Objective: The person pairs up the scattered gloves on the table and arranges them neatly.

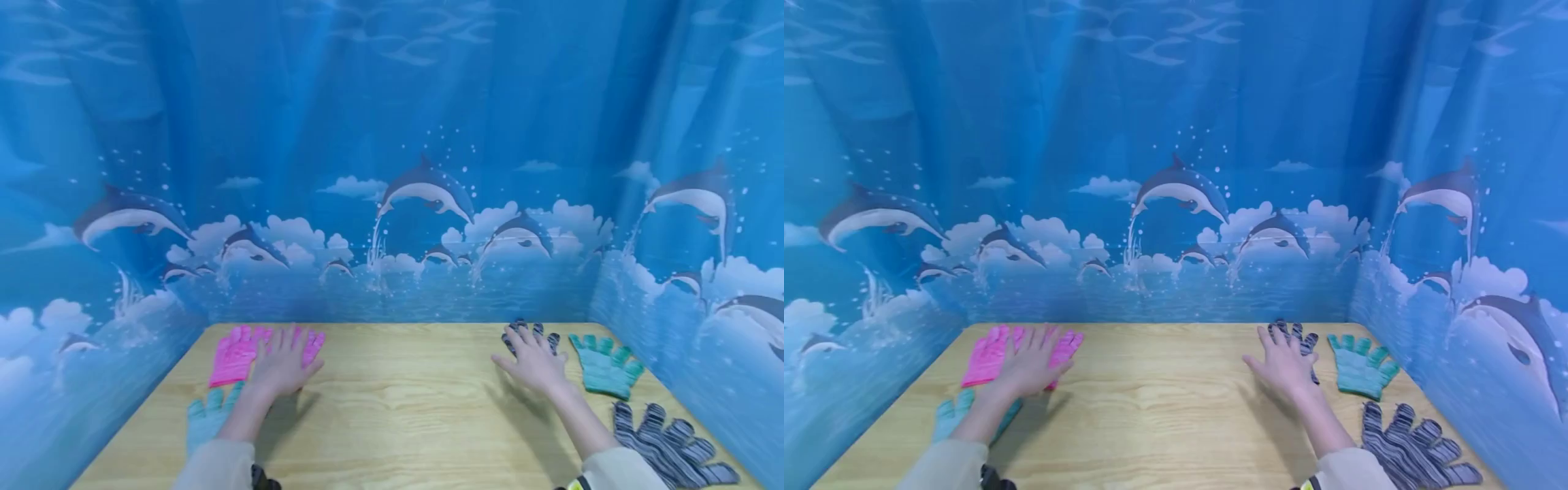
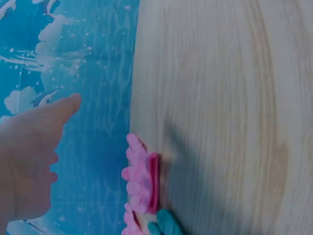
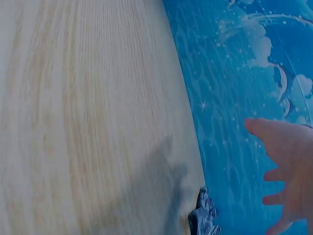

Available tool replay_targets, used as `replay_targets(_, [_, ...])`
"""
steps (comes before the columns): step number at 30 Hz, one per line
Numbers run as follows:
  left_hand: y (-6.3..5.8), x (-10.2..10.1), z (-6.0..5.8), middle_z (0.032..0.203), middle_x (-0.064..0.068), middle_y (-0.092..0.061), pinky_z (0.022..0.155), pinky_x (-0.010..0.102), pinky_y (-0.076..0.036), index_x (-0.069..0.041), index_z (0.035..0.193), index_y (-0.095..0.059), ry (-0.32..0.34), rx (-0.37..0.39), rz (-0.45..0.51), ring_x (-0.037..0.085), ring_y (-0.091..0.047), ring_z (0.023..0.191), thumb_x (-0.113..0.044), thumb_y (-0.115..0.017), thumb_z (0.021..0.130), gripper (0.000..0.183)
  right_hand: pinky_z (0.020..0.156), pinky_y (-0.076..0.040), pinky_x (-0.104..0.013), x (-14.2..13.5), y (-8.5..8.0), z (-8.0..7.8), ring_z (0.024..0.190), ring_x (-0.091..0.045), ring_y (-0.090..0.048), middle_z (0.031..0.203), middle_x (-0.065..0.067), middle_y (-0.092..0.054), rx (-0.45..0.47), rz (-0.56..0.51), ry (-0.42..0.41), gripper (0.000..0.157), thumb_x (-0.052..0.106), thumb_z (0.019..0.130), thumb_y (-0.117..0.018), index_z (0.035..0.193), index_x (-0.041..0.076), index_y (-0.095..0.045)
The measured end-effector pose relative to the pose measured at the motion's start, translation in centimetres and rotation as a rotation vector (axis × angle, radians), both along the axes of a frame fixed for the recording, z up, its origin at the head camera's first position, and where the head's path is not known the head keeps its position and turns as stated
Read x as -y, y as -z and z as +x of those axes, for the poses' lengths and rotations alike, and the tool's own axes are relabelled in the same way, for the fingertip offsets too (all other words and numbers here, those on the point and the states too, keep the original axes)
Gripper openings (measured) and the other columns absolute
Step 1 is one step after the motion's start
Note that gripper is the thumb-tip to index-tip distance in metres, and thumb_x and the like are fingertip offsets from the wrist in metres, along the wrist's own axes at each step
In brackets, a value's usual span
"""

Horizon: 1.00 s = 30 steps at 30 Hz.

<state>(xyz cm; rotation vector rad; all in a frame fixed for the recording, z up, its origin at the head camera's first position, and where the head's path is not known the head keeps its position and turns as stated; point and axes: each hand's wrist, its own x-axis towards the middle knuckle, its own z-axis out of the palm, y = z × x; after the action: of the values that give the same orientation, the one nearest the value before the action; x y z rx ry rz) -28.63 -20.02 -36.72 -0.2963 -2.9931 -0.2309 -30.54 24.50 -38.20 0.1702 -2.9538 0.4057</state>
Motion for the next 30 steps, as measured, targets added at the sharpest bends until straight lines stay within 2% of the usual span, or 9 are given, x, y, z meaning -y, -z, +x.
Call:
replay_targets(5, [-0.6, 0.6, -0.1, 0.141, 0.028, -0.031, 0.102, 0.064, 0.000, 0.000, 0.143, -0.028, -0.021, -0.049, -0.003, 0.049, -0.022, 0.130, -0.047, -0.045, 0.093, 0.070, 0.089, -0.026, -0.071, 1.5, -0.9, -0.2, 0.120, -0.051, -0.035, 0.135, -0.027, -0.040, -0.117, 0.012, -0.044, 0.065, 0.043, 0.089, -0.055, 0.137, 0.002, -0.041])
replay_targets(12, [-1.6, 2.1, -0.1, 0.126, 0.029, -0.049, 0.097, 0.060, -0.029, 0.005, 0.129, -0.048, 0.010, -0.077, -0.001, 0.048, -0.041, 0.118, -0.033, -0.052, 0.092, 0.053, 0.086, -0.042, -0.056, 4.2, -1.8, -0.5, 0.111, -0.042, -0.050, 0.121, -0.024, -0.055, -0.196, -0.030, -0.128, 0.044, 0.026, 0.087, -0.061, 0.123, 0.001, -0.056])
replay_targets(13, [-1.7, 2.4, 0.0, 0.124, 0.029, -0.051, 0.094, 0.059, -0.033, 0.006, 0.126, -0.050, 0.015, -0.069, 0.005, 0.047, -0.044, 0.115, -0.031, -0.053, 0.092, 0.051, 0.086, -0.043, -0.055, 4.7, -1.8, -0.5, 0.110, -0.041, -0.051, 0.120, -0.023, -0.056, -0.206, -0.031, -0.143, 0.042, 0.025, 0.087, -0.061, 0.121, 0.002, -0.057])
replay_targets(16, [-2.2, 3.2, 0.6, 0.095, 0.021, -0.062, 0.073, 0.047, -0.047, 0.003, 0.100, -0.061, 0.012, -0.017, 0.043, 0.035, -0.059, 0.085, -0.027, -0.056, 0.091, 0.032, 0.084, -0.045, -0.051, 6.0, -1.8, -0.6, 0.106, -0.038, -0.055, 0.115, -0.019, -0.060, -0.241, -0.022, -0.192, 0.038, 0.024, 0.085, -0.064, 0.117, 0.004, -0.061])
replay_targets(18, [-2.2, 3.8, 1.1, 0.070, 0.008, -0.057, 0.057, 0.036, -0.044, -0.004, 0.080, -0.060, 0.010, 0.011, 0.077, 0.021, -0.053, 0.061, -0.024, -0.058, 0.089, 0.023, 0.083, -0.046, -0.050, 6.8, -1.8, -0.5, 0.105, -0.036, -0.056, 0.113, -0.017, -0.062, -0.257, -0.010, -0.217, 0.035, 0.023, 0.085, -0.065, 0.115, 0.005, -0.063])
replay_targets(20, [-2.0, 4.4, 1.6, 0.056, -0.002, -0.043, 0.049, 0.029, -0.033, -0.011, 0.066, -0.051, 0.015, 0.036, 0.092, 0.012, -0.038, 0.050, -0.022, -0.060, 0.088, 0.026, 0.083, -0.047, -0.049, 7.3, -1.7, -0.5, 0.103, -0.034, -0.057, 0.110, -0.015, -0.063, -0.265, 0.000, -0.235, 0.033, 0.023, 0.084, -0.066, 0.112, 0.005, -0.064])
replay_targets(25, [-1.3, 5.8, 3.3, 0.051, -0.005, -0.035, 0.047, 0.026, -0.027, -0.013, 0.059, -0.046, 0.059, 0.141, 0.116, 0.009, -0.030, 0.047, -0.015, -0.065, 0.084, 0.031, 0.082, -0.047, -0.046, 7.8, -1.3, -0.4, 0.097, -0.030, -0.060, 0.104, -0.012, -0.066, -0.269, 0.012, -0.254, 0.029, 0.020, 0.082, -0.067, 0.107, 0.005, -0.066])
replay_targets(28, [-0.8, 6.8, 4.1, 0.051, -0.006, -0.030, 0.047, 0.025, -0.022, -0.013, 0.057, -0.043, 0.075, 0.249, 0.137, 0.009, -0.024, 0.047, -0.014, -0.070, 0.079, 0.034, 0.079, -0.048, -0.044, 7.8, -1.1, -0.4, 0.094, -0.029, -0.061, 0.101, -0.010, -0.066, -0.270, 0.023, -0.255, 0.027, 0.020, 0.082, -0.068, 0.104, 0.005, -0.067])
replay_targets(30, [-0.4, 7.4, 4.5, 0.054, -0.005, -0.035, 0.047, 0.026, -0.026, -0.011, 0.060, -0.047, 0.079, 0.319, 0.140, 0.010, -0.029, 0.050, -0.014, -0.072, 0.076, 0.030, 0.078, -0.049, -0.043, 7.6, -0.9, -0.4, 0.093, -0.029, -0.061, 0.100, -0.011, -0.066, -0.274, 0.031, -0.258, 0.026, 0.020, 0.081, -0.067, 0.103, 0.005, -0.067])
